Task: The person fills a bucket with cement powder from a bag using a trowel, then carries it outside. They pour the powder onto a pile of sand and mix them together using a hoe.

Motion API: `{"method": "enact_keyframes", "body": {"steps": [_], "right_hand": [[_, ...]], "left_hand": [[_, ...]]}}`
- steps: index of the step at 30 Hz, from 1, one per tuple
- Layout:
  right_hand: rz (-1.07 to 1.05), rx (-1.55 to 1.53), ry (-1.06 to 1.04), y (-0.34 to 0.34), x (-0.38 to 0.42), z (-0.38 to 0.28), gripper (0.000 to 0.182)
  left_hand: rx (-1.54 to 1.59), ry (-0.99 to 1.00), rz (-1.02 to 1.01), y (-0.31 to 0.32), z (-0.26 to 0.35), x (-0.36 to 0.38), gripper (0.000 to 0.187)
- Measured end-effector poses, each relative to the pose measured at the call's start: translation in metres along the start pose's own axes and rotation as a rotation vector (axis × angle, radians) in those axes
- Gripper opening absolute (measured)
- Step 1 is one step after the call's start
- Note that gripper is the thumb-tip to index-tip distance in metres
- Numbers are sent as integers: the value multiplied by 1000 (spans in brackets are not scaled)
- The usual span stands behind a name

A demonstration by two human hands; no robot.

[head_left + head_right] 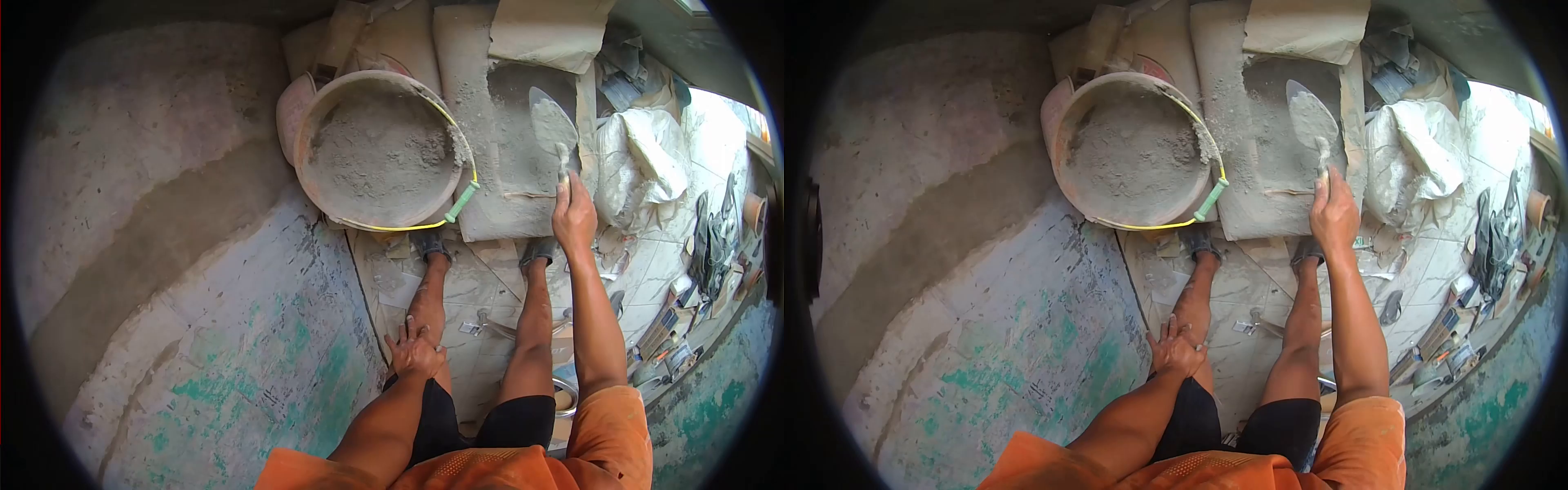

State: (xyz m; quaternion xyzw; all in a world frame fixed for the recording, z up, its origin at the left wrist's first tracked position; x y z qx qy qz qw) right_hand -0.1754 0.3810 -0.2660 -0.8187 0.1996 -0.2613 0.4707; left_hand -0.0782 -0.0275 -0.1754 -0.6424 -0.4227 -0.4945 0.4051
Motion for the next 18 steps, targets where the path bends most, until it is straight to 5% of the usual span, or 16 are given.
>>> {"method": "enact_keyframes", "body": {"steps": [6,15,18], "right_hand": [[-321,152,164,89,-109,41,45],[-572,-161,57,152,-97,-11,48],[-457,-311,22,149,-96,-6,45]], "left_hand": [[3,-3,16,1,1,-1,77],[-22,15,39,0,5,-1,74],[-30,9,25,-4,7,0,75]]}}
Point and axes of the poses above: each hand's wrist, its own x-axis away from the middle knuckle, its own y-axis out of the palm, z = x × y, the point moved 5 cm from there along -x, towards the middle knuckle, and after that the axes turned 5 degrees about -z, right-handed, at the moved point
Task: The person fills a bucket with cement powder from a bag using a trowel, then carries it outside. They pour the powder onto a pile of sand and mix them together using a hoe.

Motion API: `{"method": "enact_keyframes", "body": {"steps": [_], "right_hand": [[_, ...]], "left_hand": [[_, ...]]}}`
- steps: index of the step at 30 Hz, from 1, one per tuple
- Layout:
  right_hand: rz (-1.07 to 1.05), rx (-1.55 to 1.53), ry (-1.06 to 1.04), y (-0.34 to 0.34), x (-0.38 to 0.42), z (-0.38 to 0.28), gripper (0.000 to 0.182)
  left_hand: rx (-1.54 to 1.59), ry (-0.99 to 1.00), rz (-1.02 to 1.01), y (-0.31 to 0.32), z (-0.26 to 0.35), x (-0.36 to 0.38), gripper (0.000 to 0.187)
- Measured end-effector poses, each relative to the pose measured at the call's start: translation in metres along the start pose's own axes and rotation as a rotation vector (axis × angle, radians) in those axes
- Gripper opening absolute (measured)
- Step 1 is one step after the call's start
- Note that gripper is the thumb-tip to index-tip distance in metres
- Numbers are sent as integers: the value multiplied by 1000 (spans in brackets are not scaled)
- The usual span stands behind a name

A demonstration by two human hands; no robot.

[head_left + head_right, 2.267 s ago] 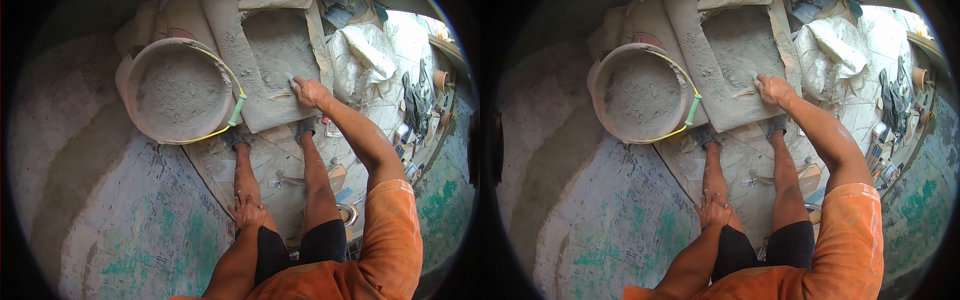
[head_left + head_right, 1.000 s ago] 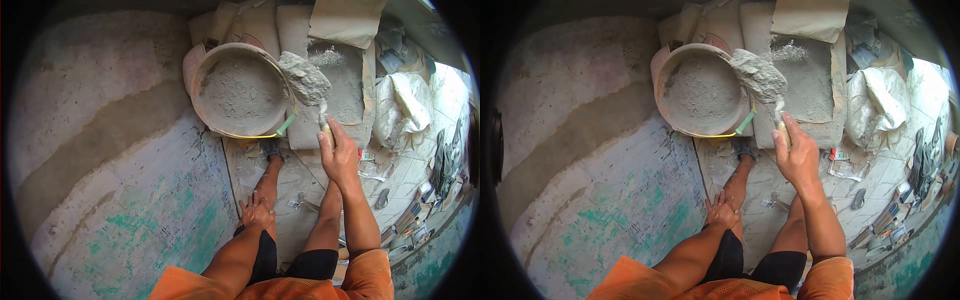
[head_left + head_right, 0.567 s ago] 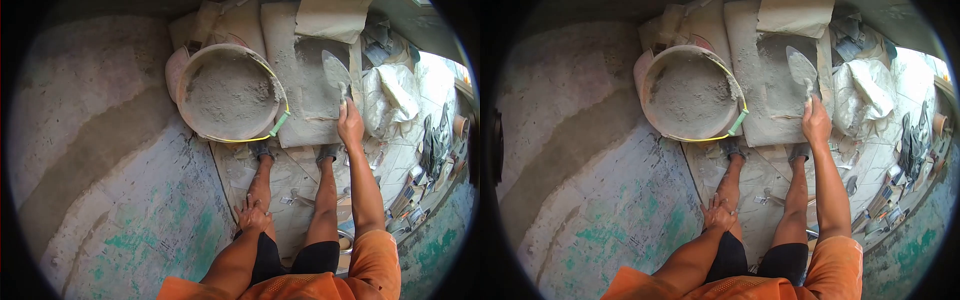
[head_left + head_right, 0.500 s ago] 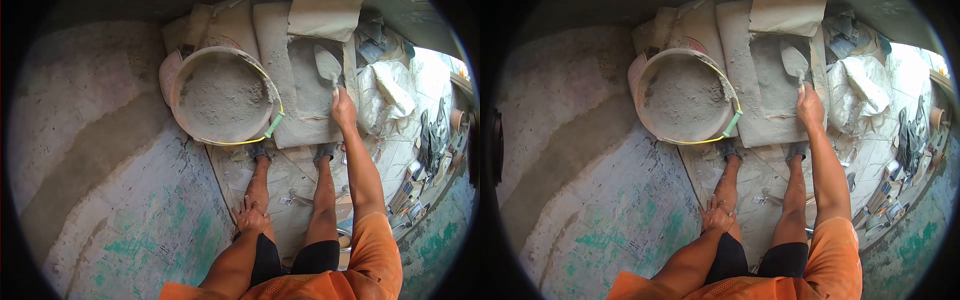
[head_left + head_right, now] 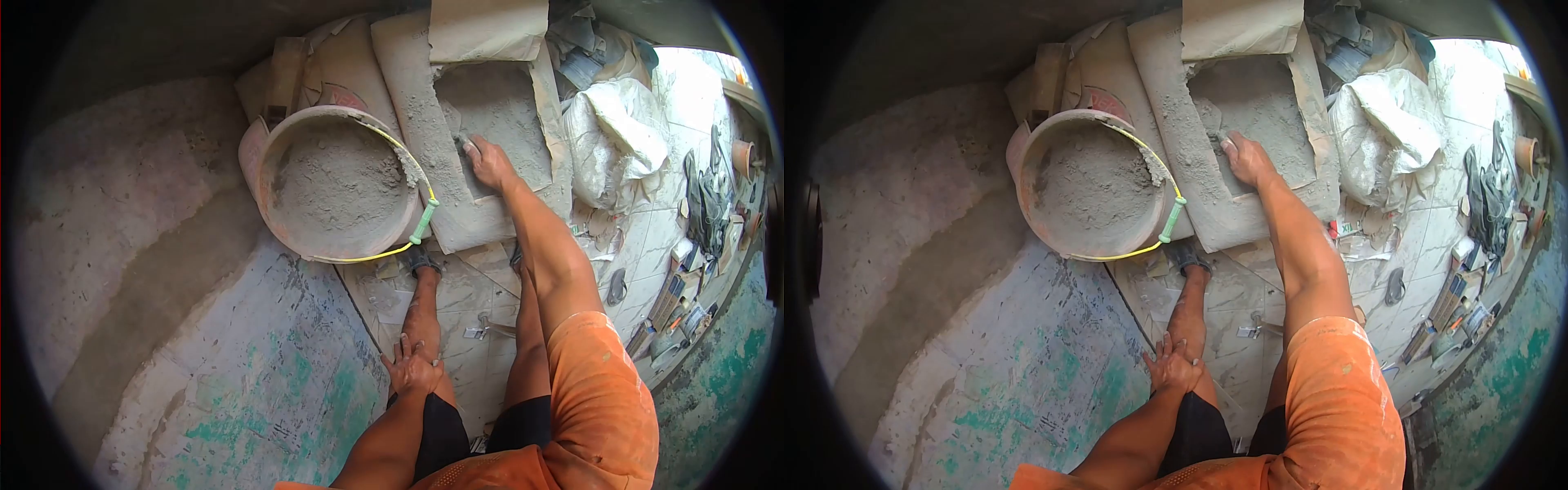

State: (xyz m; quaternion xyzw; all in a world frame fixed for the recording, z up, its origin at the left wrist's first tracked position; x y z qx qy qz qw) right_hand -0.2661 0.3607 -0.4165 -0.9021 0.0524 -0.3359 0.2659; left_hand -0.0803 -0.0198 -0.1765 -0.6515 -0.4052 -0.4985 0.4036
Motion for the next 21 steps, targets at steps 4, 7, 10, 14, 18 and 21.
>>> {"method": "enact_keyframes", "body": {"steps": [4,7,10,14,18,21], "right_hand": [[97,-159,-47,-14,18,4,43],[184,-100,-12,-43,44,3,40],[247,-18,-11,-74,77,-11,42],[304,-4,-107,-102,132,-66,42],[352,31,-249,-83,174,-136,41],[268,74,-254,-61,189,-186,42]], "left_hand": [[-10,-18,-46,-5,4,2,76],[-30,-11,-19,-1,7,1,78],[-19,-23,-12,1,4,-1,78],[-6,-13,-47,-5,6,8,75],[-6,19,-53,2,9,2,79],[-2,-21,-50,-3,10,4,78]]}}
Point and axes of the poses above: each hand's wrist, its own x-axis away from the middle knuckle, its own y-axis out of the palm, z = x × y, the point moved 5 cm from there along -x, towards the middle knuckle, and after that the axes turned 5 degrees about -z, right-handed, at the moved point
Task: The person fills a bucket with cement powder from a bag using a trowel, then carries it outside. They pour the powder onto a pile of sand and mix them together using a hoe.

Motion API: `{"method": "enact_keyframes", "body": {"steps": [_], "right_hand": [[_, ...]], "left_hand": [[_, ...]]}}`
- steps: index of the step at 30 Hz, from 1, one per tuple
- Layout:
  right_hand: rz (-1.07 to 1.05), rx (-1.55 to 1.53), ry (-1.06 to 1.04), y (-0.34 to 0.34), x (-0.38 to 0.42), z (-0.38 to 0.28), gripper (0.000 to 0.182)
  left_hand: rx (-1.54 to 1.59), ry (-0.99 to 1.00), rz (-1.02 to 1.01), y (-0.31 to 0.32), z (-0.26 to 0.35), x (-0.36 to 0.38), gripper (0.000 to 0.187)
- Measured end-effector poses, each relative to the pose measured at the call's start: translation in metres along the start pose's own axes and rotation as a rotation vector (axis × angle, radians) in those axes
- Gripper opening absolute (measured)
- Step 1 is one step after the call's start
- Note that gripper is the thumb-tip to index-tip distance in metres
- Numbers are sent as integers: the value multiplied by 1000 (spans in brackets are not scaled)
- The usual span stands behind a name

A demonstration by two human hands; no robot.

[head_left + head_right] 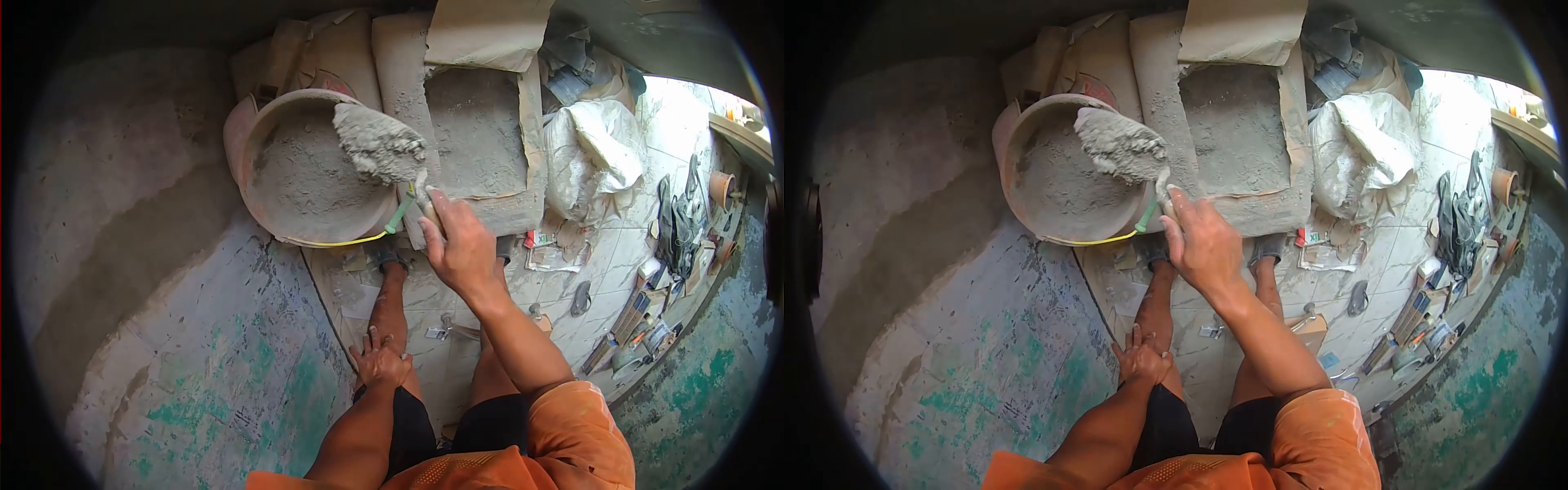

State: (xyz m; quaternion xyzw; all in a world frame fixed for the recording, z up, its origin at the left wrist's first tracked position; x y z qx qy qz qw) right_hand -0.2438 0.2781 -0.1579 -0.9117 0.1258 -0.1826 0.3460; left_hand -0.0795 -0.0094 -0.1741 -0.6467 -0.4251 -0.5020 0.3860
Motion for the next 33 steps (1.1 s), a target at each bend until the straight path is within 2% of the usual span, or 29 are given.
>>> {"method": "enact_keyframes", "body": {"steps": [2,5,7,9,13,14,16,20,22,23,27,29,33], "right_hand": [[-59,49,-14,12,0,-10,43],[52,61,-89,30,-5,0,43],[254,32,-109,21,-11,37,43],[260,78,63,21,-21,89,41],[94,276,178,35,-76,207,43],[96,277,186,37,-89,225,43],[-86,383,230,49,-114,248,42],[-230,385,234,73,-115,251,42],[-411,324,99,83,-107,237,43],[-481,296,125,84,-104,234,48],[-570,307,94,62,-101,239,47],[-696,309,60,52,-104,236,46],[-641,149,-23,31,-93,234,43]], "left_hand": [[10,0,6,3,-1,0,78],[7,-3,1,0,0,1,77],[6,-3,-2,7,-4,0,76],[13,6,5,8,-3,-3,75],[8,5,5,7,-3,-3,75],[10,2,4,7,-3,-3,75],[3,10,25,7,-2,-3,76],[18,13,35,5,0,-2,77],[11,15,17,3,4,0,76],[14,13,2,2,5,0,75],[18,28,13,4,6,0,75],[7,7,17,5,6,-2,78],[21,19,15,6,8,1,77]]}}
Point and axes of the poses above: each hand's wrist, its own x-axis away from the middle knuckle, its own y-axis out of the palm, z = x × y, the point moved 5 cm from there along -x, towards the middle knuckle, and after that the axes turned 5 degrees about -z, right-handed, at the moved point
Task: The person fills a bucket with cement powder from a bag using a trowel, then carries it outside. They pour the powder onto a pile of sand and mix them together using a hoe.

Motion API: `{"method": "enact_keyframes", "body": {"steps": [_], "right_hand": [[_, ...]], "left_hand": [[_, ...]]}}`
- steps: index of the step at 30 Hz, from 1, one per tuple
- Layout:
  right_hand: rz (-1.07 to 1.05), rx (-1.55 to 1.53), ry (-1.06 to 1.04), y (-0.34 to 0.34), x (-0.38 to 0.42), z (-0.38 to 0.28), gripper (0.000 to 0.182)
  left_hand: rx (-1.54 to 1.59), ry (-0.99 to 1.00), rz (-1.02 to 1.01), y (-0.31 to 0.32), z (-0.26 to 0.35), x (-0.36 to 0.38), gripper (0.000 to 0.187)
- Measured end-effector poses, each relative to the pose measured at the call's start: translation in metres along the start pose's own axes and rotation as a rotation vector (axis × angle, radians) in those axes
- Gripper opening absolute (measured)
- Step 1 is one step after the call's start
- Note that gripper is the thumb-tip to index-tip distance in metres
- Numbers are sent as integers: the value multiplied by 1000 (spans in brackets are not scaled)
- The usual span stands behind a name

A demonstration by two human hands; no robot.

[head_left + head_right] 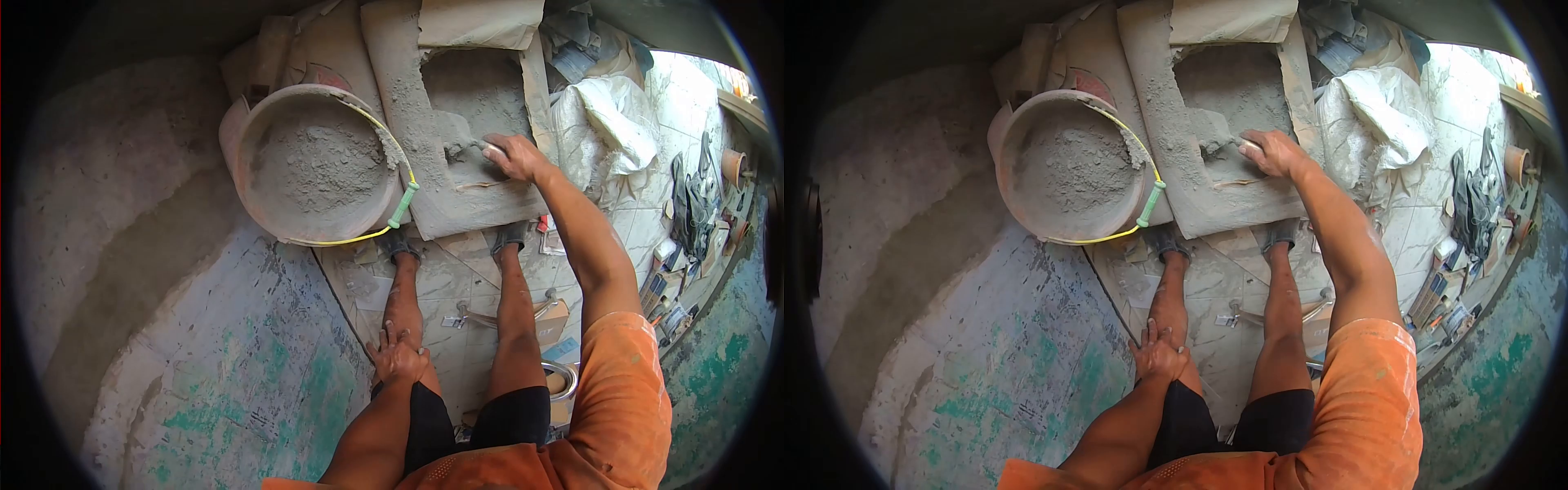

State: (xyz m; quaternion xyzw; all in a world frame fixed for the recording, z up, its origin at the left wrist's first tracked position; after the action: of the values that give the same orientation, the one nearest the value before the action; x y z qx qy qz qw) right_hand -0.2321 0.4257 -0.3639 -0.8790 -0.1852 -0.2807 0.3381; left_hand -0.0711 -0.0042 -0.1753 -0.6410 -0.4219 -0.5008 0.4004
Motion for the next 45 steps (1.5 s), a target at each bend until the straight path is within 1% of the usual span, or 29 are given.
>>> {"method": "enact_keyframes", "body": {"steps": [2,3,5,7,9,11,13,15,16,18,19,21,22,23,25,26,27,29,31,32,33,35,36,37,39,40,42,43,45], "right_hand": [[150,-77,2,-13,17,-2,47],[148,-73,-1,-17,25,-5,47],[277,-103,78,-31,48,-5,48],[297,-89,111,-40,66,-13,46],[466,-48,116,-47,80,-18,43],[488,-69,110,-55,92,-52,43],[508,-88,101,-58,101,-92,42],[558,-93,-2,-58,109,-138,43],[552,-85,-9,-54,111,-159,43],[579,-63,-158,-49,110,-206,42],[573,-56,-164,-49,107,-225,42],[434,183,-108,-43,101,-254,41],[520,252,-192,-40,97,-256,41],[515,258,-191,-41,97,-257,41],[645,163,-65,-52,105,-246,43],[652,181,8,-59,112,-232,44],[617,162,89,-65,119,-214,44],[558,255,217,-71,136,-163,44],[362,364,414,-70,150,-112,45],[310,359,456,-70,153,-99,41],[306,372,460,-69,154,-88,41],[107,515,552,-59,147,-62,36],[58,520,606,-56,140,-58,36],[54,527,611,-50,128,-55,36],[-51,580,645,-26,108,-41,38],[-53,581,651,-12,100,-30,38],[-9,422,737,13,87,-9,39],[-11,421,743,18,86,-15,39],[-13,314,719,30,87,-26,41]], "left_hand": [[-2,-5,13,1,1,-2,77],[3,-5,13,2,1,-3,77],[9,2,17,3,-1,-2,76],[15,3,16,3,-2,-2,75],[30,-6,15,3,-4,-3,74],[7,0,7,6,-5,-4,77],[23,-8,21,4,-7,-1,75],[35,3,36,4,-6,2,74],[41,7,37,4,-7,2,74],[58,11,40,3,-9,2,74],[66,4,40,4,-10,1,74],[81,2,33,7,-11,2,74],[109,-4,41,8,-13,3,73],[135,-7,49,8,-16,2,73],[161,-3,40,5,-19,2,74],[182,-2,29,7,-19,4,75],[186,21,15,11,-19,3,75],[225,-4,27,16,-23,-1,77],[234,10,-5,15,-24,0,79],[229,4,-10,12,-24,1,79],[226,-5,-13,11,-25,0,79],[234,0,-14,13,-26,-2,79],[233,-3,-9,15,-27,-3,79],[235,3,-15,15,-27,-4,79],[236,4,-15,16,-28,-4,79],[234,9,-18,17,-28,-4,79],[223,6,-18,17,-30,-6,79],[219,9,-21,16,-32,-7,79],[219,16,-25,15,-31,-7,78]]}}
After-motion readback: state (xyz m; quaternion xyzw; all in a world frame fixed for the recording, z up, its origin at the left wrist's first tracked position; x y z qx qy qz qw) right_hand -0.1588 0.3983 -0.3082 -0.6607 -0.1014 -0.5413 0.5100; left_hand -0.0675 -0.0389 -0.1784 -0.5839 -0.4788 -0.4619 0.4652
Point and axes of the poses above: each hand's wrist, its own x-axis away from the middle knuckle, its own y-axis out of the palm, z = x × y, the point moved 5 cm from there along -x, towards the middle knuckle, and after that the axes turned 5 degrees about -z, right-handed, at the moved point
